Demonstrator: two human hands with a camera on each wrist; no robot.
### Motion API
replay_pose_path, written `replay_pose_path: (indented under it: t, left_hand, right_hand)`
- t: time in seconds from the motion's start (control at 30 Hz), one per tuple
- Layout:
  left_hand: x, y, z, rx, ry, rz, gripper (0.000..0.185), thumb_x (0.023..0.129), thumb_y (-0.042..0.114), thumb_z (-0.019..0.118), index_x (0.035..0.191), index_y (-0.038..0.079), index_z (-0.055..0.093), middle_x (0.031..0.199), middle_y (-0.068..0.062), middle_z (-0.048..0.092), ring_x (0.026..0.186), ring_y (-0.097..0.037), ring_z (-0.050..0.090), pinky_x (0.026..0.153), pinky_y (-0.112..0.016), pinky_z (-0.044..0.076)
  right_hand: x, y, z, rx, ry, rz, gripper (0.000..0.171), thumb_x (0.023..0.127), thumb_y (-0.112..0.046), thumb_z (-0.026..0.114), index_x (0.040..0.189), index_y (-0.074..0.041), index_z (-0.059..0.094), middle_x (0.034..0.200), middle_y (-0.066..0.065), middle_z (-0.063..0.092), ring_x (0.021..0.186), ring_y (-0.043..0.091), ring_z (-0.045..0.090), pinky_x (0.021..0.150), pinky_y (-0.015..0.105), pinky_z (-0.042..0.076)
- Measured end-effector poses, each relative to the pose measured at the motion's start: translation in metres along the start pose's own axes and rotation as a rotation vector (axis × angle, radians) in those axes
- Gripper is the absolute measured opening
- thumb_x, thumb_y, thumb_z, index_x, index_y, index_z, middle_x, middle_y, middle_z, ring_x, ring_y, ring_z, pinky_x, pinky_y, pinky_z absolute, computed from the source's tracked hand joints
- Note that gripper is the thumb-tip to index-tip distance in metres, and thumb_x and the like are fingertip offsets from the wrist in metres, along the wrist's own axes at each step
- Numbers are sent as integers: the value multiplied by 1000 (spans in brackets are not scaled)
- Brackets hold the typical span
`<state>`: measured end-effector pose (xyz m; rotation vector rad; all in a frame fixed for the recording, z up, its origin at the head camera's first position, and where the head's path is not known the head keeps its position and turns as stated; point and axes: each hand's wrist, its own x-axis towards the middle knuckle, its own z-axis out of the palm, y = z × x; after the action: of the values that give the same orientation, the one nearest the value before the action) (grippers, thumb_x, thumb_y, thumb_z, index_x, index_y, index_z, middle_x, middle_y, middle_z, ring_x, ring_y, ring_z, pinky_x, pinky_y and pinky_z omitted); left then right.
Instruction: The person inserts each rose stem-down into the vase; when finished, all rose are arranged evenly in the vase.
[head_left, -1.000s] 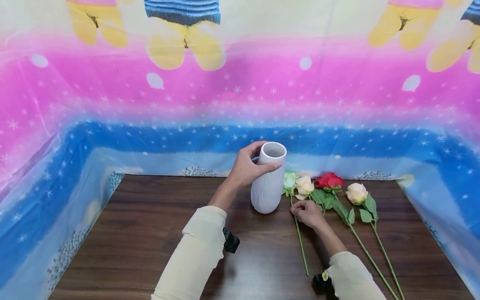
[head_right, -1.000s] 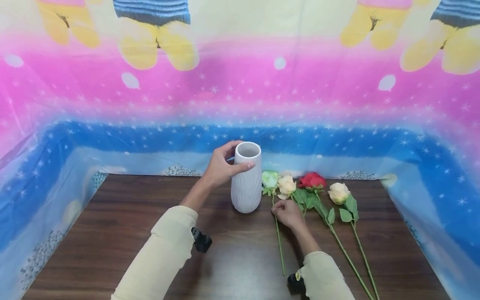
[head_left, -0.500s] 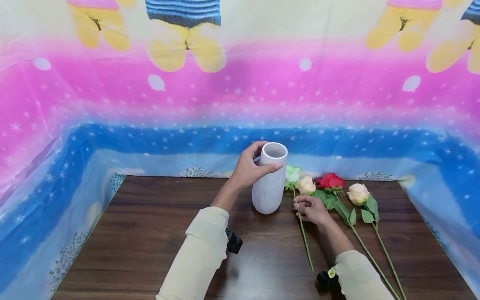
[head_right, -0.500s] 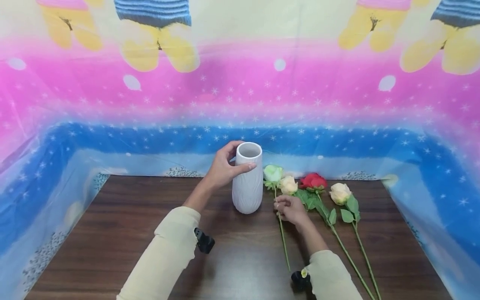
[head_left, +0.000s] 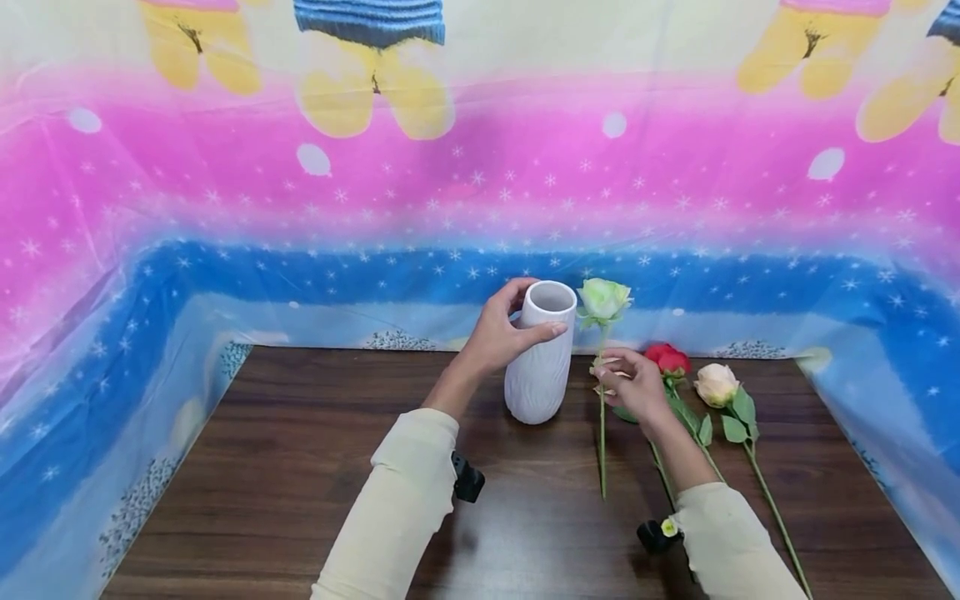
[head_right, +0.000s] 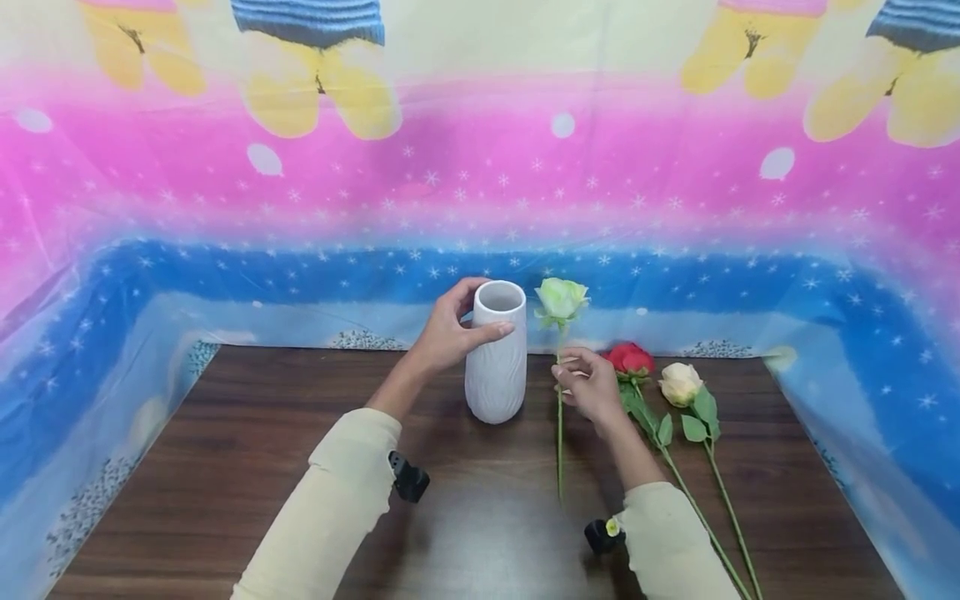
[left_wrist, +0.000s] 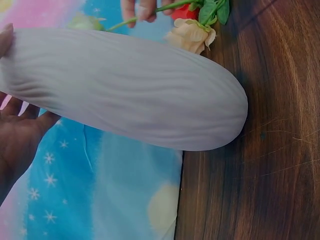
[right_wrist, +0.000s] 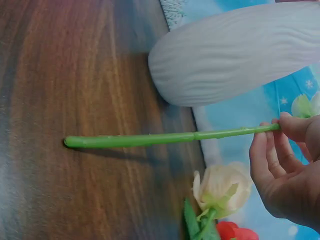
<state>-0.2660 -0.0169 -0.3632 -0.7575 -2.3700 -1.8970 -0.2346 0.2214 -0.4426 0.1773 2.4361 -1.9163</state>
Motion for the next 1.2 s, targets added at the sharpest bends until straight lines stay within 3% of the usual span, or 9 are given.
replay_pose_path:
  t: [0.37, 0.8, 1.1, 1.2]
  left_hand:
    - [1, 2, -2, -20, 11, -29, 63, 87, 18, 81, 142, 11, 52, 134, -11, 61, 130, -32, 58, 111, -54, 47]
    - [1, 2, 0, -5, 26, -23, 63, 86, 19, 82, 142, 11, 54, 133, -12, 62, 128, -32, 61, 108, -52, 51]
    - [-1, 1, 1, -4, 33, -33, 62, 86, 20, 82, 141, 11, 55, 131, -11, 63, 126, -31, 61, 105, -51, 53]
    - [-2, 0, 1, -1, 35, -37, 63, 86, 21, 82, 142, 12, 54, 131, -11, 63, 125, -31, 61, 104, -51, 53]
  right_hand:
    - [0, -20, -5, 40, 50, -38, 30, 100, -14, 64, 127, -2, 59, 92, -15, 66, 85, 3, 64, 75, 30, 63]
    - [-4, -48, -12, 100, 78, -142, 33, 101, -17, 63, 128, 1, 56, 90, -19, 67, 84, -1, 66, 72, 22, 62]
    - [-5, -60, -14, 136, 105, -234, 5, 102, -20, 63, 106, -20, 66, 90, -21, 70, 82, -2, 69, 72, 20, 61]
    - [-4, -65, -15, 165, 107, -266, 6, 100, -17, 65, 101, -23, 68, 89, -19, 72, 81, -1, 70, 73, 20, 61]
